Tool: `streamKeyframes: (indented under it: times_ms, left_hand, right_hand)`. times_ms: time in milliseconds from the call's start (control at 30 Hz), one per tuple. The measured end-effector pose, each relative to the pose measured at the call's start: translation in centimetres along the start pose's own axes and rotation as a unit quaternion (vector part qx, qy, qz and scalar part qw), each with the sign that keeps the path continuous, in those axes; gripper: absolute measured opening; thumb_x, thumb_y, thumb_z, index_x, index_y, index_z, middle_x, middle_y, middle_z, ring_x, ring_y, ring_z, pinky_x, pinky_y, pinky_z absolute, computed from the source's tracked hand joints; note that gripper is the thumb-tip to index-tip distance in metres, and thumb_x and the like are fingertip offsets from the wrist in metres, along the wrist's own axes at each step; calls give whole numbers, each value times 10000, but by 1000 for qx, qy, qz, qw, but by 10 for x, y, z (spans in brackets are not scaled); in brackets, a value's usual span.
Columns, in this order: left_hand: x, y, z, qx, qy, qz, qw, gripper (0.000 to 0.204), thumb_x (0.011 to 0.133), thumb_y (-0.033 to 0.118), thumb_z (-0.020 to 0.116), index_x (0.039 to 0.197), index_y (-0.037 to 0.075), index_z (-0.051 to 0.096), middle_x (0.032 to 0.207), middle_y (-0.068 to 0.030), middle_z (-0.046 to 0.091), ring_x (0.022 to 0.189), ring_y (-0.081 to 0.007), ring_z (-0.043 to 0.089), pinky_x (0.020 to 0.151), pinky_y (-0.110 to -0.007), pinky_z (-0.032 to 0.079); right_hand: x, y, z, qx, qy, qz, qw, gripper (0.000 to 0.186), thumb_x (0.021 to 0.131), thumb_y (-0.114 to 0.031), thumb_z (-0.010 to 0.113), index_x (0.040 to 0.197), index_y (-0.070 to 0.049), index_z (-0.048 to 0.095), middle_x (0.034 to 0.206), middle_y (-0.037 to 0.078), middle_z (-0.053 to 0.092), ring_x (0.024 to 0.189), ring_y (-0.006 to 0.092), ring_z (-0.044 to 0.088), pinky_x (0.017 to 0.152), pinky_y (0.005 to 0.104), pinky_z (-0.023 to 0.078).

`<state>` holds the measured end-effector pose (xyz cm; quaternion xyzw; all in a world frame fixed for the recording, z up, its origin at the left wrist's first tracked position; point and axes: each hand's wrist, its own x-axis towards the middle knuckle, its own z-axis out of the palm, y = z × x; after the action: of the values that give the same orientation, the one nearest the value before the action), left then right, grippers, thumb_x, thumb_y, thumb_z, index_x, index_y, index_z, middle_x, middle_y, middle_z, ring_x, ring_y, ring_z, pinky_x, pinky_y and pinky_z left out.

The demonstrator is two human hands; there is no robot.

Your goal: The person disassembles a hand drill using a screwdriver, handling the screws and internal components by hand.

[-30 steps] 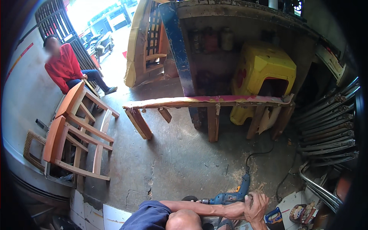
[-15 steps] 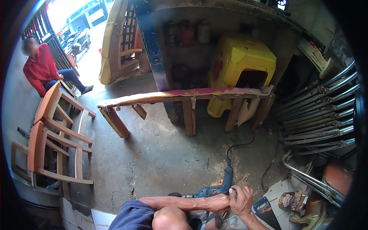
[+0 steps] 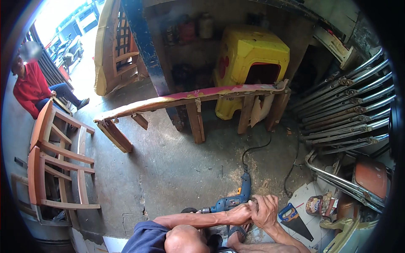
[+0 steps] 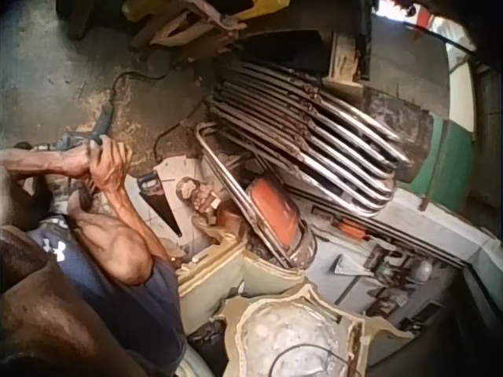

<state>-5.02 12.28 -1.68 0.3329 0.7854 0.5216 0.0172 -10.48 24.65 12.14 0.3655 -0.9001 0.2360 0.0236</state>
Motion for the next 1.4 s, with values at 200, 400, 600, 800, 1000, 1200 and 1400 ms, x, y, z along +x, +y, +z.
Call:
streamKeyframes:
  times_ms: [200, 400, 600, 800, 1000, 1200, 1400]
  left_hand:
    - [28, 12, -48, -143, -82, 65, 984, 374, 880, 189, 726, 1159, -26, 600, 1095, -274, 657, 1030, -467, 631, 874, -492, 535]
    - [31, 14, -41, -32, -163, -139, 976, 420, 884, 254, 757, 1150, -46, 632, 1134, -272, 653, 1068, -464, 619, 913, -493, 526]
    - [54, 15, -69, -81, -215, -50, 972, 255, 855, 81, 718, 1065, -54, 664, 1033, -246, 693, 1008, -355, 688, 859, -431, 549]
    - [19, 15, -27, -1, 55, -7, 998, 259, 897, 209, 727, 1031, -2, 657, 844, -208, 683, 771, -428, 680, 644, -452, 560]
    - [34, 13, -64, -184, -120, 32, 975, 179, 849, 61, 661, 1009, -20, 660, 940, -213, 695, 805, -364, 695, 701, -436, 563]
    - [34, 29, -61, -35, -58, -25, 997, 156, 823, 49, 655, 957, -30, 663, 841, -220, 677, 818, -390, 684, 695, -440, 554]
    - [27, 9, -68, -71, -183, 20, 980, 290, 816, 35, 640, 1097, -35, 638, 1006, -251, 671, 969, -437, 658, 807, -459, 545]
  right_hand:
    - [-3, 11, 8, 3, 33, 14, 999, 284, 943, -298, 655, 1045, -34, 687, 794, 101, 672, 817, 293, 616, 883, 454, 407]
    - [0, 10, -1, -15, -8, 32, 999, 301, 969, -292, 618, 1115, -35, 677, 935, 121, 700, 893, 320, 629, 895, 454, 417]
    - [7, 19, 3, 30, 10, 88, 996, 390, 1012, -385, 541, 1129, -39, 678, 967, 130, 700, 907, 321, 618, 885, 453, 414]
    - [1, 17, 1, -1, 16, 37, 999, 375, 1011, -372, 548, 1134, -40, 675, 907, 104, 696, 881, 310, 613, 881, 452, 412]
    - [5, 12, 9, 53, -17, 74, 996, 382, 991, -385, 580, 1132, -43, 675, 910, 99, 688, 906, 303, 613, 895, 458, 407]
    - [5, 11, 2, -5, -5, 3, 1000, 405, 993, -415, 571, 1115, -46, 683, 897, 89, 686, 901, 292, 611, 890, 448, 404]
    - [9, 9, 7, 25, -9, 9, 1000, 427, 976, -437, 584, 1114, -45, 682, 893, 96, 683, 901, 292, 609, 905, 454, 394]
